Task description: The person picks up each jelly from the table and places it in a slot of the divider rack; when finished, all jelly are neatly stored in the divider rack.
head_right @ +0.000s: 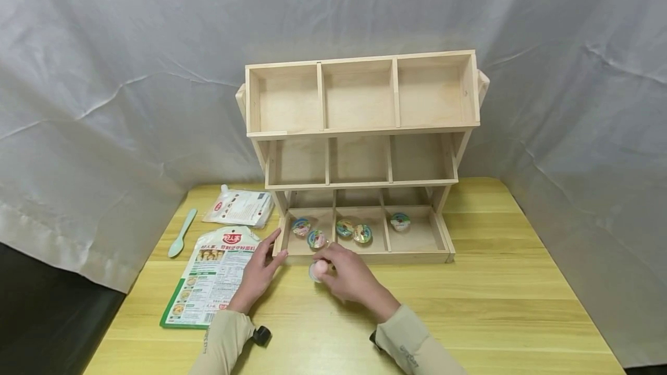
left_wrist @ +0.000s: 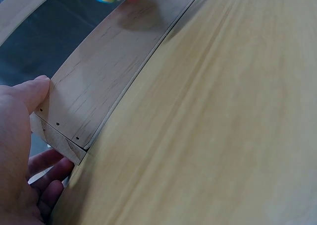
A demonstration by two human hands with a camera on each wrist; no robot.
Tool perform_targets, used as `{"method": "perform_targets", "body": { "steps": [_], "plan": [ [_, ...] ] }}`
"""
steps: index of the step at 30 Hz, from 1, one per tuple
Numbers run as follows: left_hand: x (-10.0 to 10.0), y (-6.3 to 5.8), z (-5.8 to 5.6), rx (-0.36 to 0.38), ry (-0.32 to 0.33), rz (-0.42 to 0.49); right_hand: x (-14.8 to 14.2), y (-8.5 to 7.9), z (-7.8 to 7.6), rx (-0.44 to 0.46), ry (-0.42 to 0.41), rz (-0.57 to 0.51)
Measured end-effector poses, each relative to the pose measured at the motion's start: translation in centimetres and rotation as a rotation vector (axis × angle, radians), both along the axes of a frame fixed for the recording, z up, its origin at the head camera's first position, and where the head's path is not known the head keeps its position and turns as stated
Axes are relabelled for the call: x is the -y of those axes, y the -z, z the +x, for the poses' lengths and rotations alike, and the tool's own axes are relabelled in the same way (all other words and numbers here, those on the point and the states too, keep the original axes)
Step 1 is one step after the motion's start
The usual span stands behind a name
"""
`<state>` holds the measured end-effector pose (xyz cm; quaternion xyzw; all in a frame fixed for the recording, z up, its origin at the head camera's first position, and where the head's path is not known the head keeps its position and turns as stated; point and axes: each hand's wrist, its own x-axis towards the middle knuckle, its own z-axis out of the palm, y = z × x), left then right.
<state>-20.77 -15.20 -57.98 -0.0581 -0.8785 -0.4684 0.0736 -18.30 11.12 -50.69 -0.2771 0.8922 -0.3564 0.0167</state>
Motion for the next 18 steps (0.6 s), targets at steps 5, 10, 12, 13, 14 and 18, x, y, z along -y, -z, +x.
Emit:
{"method": "perform_targets", "body": {
  "steps": [5, 10, 12, 13, 14, 18],
  "plan": [
    [-0.01, -0.01, -0.04, -0.002, 0.001, -0.003, -0.1, -0.21, -0.07, 0.048, 0.013, -0.07],
    [-0.01, 0.09, -0.06, 0.0, 0.002, -0.004, -0.23, -0.26, -0.28, 0.087, 0.036, -0.119],
    [0.01, 0.15, -0.08, 0.001, 0.004, -0.005, -0.3, -0.39, -0.32, 0.097, 0.052, -0.139],
    [0.02, 0.16, -0.09, 0.001, 0.004, -0.006, -0.34, -0.47, -0.35, 0.099, 0.061, -0.147],
    [0.03, 0.15, -0.09, 0.001, 0.005, -0.007, -0.39, -0.55, -0.38, 0.104, 0.07, -0.154],
    [0.05, 0.07, -0.06, 0.0, 0.007, -0.006, -0.59, -0.81, -0.57, 0.125, 0.106, -0.175]
  ]
}}
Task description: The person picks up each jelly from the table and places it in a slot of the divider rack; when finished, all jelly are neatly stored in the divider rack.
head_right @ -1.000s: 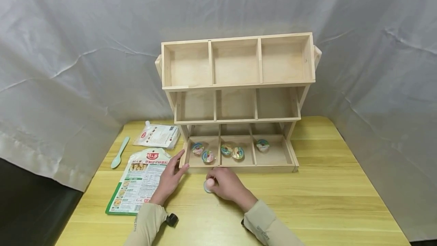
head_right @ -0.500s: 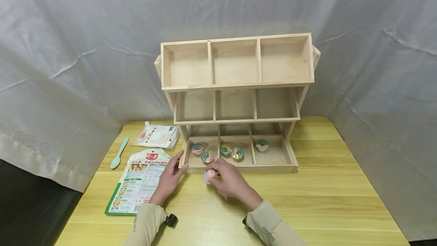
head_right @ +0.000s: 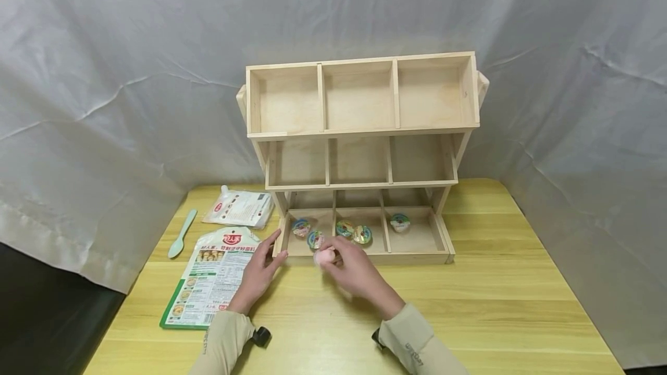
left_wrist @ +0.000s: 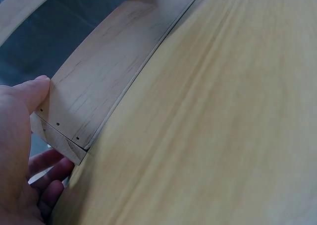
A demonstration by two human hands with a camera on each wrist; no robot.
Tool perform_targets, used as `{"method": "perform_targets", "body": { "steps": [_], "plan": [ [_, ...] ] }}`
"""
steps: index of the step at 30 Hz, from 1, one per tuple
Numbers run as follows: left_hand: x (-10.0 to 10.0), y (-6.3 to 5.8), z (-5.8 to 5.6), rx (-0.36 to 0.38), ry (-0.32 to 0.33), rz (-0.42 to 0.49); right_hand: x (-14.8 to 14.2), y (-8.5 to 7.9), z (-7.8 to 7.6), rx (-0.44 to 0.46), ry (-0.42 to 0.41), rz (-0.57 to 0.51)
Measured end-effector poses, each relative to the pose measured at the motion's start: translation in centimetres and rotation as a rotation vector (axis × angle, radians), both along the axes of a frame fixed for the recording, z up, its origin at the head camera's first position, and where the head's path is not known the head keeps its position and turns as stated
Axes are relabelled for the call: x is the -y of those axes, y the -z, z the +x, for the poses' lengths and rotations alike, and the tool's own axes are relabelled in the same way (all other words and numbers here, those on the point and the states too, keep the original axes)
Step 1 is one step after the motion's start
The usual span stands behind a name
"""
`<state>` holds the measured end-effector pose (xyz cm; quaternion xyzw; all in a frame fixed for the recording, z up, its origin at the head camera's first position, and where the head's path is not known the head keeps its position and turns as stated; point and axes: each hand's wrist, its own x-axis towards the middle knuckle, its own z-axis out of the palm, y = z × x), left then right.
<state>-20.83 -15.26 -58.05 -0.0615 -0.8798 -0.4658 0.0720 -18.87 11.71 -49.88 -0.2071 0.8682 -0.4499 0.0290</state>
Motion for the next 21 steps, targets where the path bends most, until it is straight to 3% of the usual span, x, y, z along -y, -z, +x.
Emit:
{"method": "perform_targets", "body": {
  "steps": [7, 21],
  "plan": [
    [0.06, -0.02, 0.03, 0.0, 0.004, 0.01, -0.16, -0.24, -0.27, 0.069, 0.026, -0.052],
    [0.03, 0.18, -0.07, -0.014, -0.003, 0.007, -0.16, -0.5, -0.46, 0.044, 0.036, -0.088]
  ]
}}
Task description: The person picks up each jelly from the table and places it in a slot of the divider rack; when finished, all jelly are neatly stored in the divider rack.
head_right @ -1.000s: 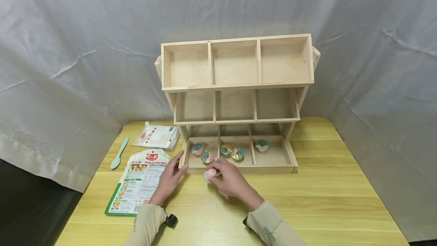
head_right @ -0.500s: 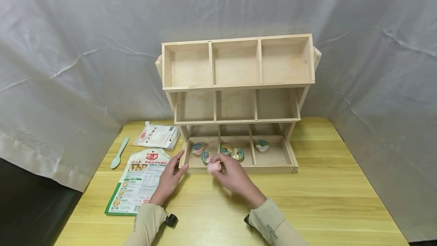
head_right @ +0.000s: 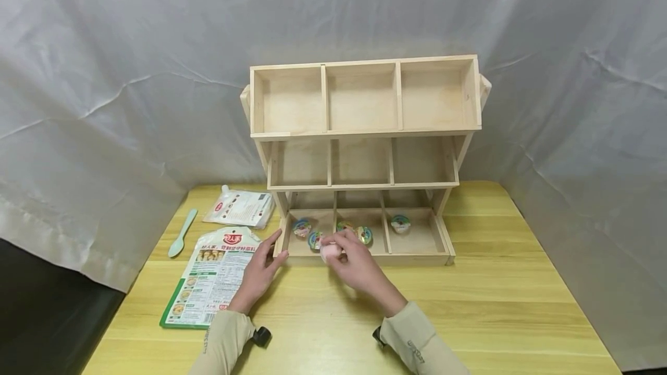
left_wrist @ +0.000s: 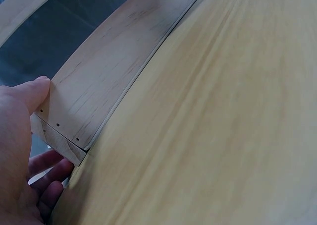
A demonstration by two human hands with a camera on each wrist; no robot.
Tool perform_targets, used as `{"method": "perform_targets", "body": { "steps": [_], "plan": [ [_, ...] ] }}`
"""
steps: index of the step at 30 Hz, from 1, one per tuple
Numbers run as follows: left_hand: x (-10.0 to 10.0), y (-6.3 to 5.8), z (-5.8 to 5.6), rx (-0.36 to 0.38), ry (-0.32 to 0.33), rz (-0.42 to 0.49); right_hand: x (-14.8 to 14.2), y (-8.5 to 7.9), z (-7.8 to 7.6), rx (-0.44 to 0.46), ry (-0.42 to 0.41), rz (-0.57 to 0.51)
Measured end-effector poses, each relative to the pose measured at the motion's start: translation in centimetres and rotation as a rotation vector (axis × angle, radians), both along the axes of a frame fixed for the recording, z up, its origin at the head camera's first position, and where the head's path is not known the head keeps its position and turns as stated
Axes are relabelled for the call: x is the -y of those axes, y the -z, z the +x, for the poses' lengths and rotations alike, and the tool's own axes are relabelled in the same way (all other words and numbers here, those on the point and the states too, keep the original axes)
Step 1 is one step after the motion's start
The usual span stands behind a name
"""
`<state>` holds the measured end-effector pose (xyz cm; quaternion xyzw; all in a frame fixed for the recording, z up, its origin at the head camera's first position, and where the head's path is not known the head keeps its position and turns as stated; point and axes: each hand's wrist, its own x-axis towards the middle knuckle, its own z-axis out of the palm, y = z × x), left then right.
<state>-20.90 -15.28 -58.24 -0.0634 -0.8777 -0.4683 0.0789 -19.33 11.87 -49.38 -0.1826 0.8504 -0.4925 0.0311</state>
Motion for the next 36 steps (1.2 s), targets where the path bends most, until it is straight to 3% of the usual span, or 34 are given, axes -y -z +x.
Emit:
{"method": "perform_targets", "body": {
  "steps": [10, 19, 27, 36],
  "plan": [
    [-0.1, 0.0, 0.0, 0.023, -0.006, 0.002, -0.2, 0.2, -0.3, 0.005, 0.025, -0.01],
    [-0.1, -0.1, 0.1, 0.017, -0.002, -0.006, -0.9, 0.2, -0.8, -0.03, 0.126, -0.024],
    [-0.1, -0.1, 0.1, 0.0, -0.001, -0.005, -2.7, -0.2, -1.4, -0.004, 0.193, -0.107],
    [0.0, 0.0, 0.0, -0.003, 0.001, -0.003, -5.4, -0.2, -1.7, -0.051, 0.269, -0.047]
  ]
}}
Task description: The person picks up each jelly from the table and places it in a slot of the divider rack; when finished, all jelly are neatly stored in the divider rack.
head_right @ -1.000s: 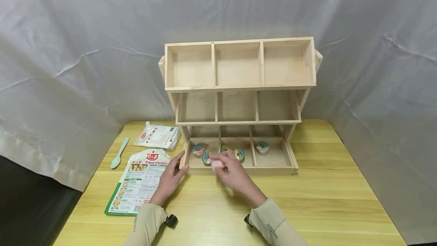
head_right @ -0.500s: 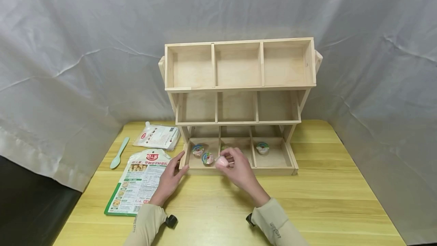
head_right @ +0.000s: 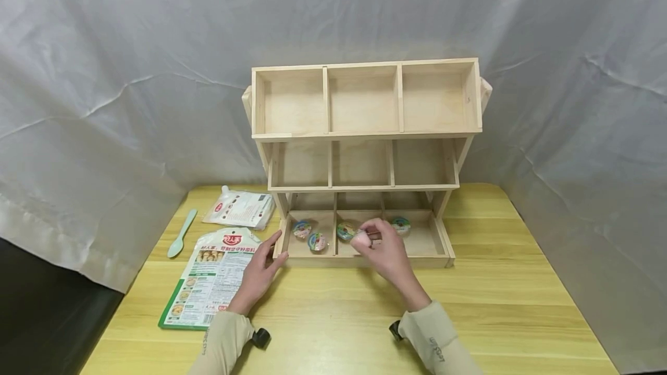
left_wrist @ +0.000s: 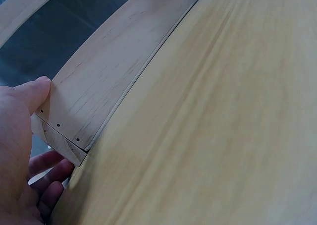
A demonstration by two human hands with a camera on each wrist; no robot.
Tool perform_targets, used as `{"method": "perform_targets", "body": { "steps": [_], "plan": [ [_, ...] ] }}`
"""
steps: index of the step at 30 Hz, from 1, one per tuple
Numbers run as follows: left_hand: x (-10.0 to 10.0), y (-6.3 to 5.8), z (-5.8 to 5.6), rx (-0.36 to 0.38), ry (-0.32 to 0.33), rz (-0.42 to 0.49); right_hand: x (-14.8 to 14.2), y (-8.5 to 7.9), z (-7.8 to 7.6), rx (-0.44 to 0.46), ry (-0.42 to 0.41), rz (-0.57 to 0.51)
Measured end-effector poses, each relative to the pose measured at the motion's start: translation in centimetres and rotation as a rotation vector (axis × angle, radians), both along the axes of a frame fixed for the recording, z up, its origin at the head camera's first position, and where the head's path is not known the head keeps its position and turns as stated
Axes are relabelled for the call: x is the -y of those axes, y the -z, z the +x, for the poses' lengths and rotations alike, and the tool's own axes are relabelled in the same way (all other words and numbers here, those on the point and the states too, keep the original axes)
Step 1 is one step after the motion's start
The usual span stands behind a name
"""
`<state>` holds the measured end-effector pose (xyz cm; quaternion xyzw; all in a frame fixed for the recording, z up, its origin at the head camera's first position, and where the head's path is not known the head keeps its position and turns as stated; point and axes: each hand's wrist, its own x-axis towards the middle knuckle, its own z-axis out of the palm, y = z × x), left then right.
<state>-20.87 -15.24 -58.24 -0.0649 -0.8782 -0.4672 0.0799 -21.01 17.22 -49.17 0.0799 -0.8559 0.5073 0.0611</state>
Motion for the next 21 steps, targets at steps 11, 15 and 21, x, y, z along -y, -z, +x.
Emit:
{"method": "perform_targets", "body": {
  "steps": [11, 15, 21],
  "plan": [
    [0.1, 0.3, -0.1, -0.011, -0.005, -0.009, -3.1, 0.6, -0.4, 0.029, 0.097, -0.023],
    [0.1, 0.3, -0.1, -0.011, -0.005, -0.006, -3.6, 0.6, -0.4, 0.03, 0.11, -0.009],
    [0.1, 0.2, -0.1, -0.006, -0.004, 0.0, -4.1, 0.8, -0.6, 0.028, 0.119, 0.018]
  ]
}}
